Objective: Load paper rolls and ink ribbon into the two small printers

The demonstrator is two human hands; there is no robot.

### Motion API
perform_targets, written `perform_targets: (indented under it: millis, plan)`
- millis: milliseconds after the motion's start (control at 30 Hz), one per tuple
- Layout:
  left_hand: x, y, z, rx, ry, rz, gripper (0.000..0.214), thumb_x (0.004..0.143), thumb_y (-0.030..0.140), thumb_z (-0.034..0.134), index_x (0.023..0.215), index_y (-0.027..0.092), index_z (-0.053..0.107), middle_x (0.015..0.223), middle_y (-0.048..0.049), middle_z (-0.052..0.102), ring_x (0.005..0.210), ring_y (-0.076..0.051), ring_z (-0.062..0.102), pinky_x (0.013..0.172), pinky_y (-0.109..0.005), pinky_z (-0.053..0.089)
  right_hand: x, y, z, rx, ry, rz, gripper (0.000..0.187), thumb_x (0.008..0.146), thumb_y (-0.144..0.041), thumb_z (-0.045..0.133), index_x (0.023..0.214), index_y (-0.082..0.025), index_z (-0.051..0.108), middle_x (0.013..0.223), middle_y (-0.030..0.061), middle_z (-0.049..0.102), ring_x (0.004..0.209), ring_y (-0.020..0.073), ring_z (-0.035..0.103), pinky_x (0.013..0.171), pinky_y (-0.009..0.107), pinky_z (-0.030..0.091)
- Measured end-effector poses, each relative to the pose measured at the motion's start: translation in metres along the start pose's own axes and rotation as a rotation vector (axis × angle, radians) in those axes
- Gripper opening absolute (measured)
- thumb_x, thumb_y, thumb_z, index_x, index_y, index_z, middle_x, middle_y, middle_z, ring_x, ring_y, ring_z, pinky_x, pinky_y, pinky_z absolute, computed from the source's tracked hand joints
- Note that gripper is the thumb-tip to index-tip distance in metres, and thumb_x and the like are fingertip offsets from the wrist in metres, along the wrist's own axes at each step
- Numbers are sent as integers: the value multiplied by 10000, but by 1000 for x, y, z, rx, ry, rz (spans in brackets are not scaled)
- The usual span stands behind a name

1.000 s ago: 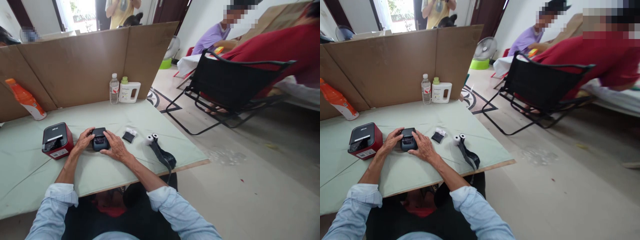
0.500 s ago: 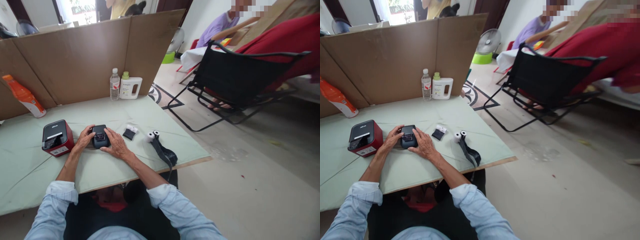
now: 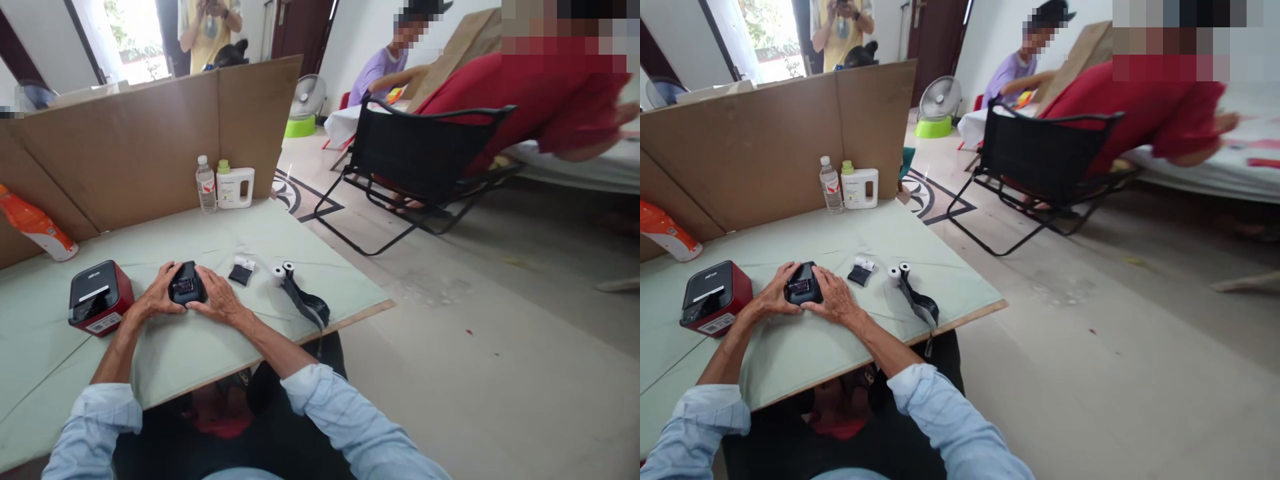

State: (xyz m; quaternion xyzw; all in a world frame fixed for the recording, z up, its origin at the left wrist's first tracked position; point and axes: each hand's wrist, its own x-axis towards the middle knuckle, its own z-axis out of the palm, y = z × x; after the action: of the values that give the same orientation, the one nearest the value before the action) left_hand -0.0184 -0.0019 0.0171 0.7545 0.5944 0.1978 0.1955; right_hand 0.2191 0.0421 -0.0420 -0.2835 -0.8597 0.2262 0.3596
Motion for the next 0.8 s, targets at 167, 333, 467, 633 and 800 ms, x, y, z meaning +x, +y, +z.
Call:
perform_targets:
  millis: [167,333,467,633,800]
  plan:
    - [4,4,-1,56,59,60,1182,543,389,921,1598,230,414,1539,-143,404,1461,-413,463,1245,-563,419,5,-1,-2,-50,126,33,752,970,-526,671,1555,-109,450,1520,226,566,1398,330,538,1158,484,473]
    - [9,11,-5,7,122,23,1138,549,438,929,1564,260,447,1504,-121,432,1433,-395,478,1196,-579,465,13,1,-24,-253,272,183,427,1033,-290,545,1424,-128,599,1481,208,596,1327,326,551,1152,506,426]
    - [36,22,-4,3,190,-9,1165,509,478,956,1543,245,472,1488,-132,425,1423,-402,469,1212,-579,435,19,9,-50,-381,289,368,435,997,-218,565,1418,-113,594,1520,219,558,1395,348,477,1232,547,297]
    - [89,37,9,23,266,-12,1172,468,438,968,1518,216,495,1451,-138,430,1398,-399,468,1232,-563,401,20,20,-69,-474,89,581,328,979,-86,473,1242,-68,669,1251,262,675,1191,353,590,1131,522,366]
    - [134,44,26,10,241,-23,1190,448,410,976,1510,157,500,1451,-165,414,1387,-406,465,1248,-535,374,9,20,-80,-487,-24,541,362,995,-45,379,1170,-101,691,1174,235,684,1127,329,601,1019,460,428]
